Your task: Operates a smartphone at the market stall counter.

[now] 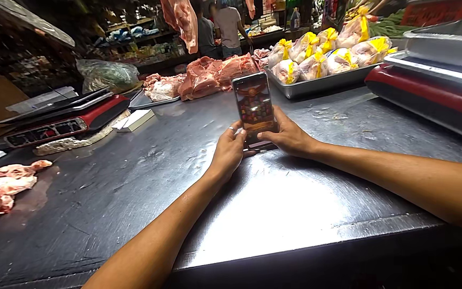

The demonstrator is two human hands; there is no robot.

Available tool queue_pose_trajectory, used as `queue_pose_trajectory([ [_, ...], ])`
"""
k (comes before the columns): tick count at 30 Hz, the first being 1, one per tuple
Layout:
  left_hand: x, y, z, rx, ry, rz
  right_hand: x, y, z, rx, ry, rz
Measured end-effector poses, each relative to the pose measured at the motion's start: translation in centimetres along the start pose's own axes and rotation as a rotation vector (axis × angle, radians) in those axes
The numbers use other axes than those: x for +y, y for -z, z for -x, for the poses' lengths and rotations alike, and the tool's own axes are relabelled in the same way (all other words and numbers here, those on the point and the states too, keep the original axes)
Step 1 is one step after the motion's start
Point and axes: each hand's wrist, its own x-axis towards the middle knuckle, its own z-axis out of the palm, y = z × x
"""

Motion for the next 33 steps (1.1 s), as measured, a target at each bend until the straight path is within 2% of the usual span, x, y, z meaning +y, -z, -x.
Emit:
queue_pose_trajectory([
  [33, -0.02, 0.01, -0.04, -0.009, -0.005, -0.011, 0.12, 0.05, -0.07, 0.003, 0.016, 0.022],
])
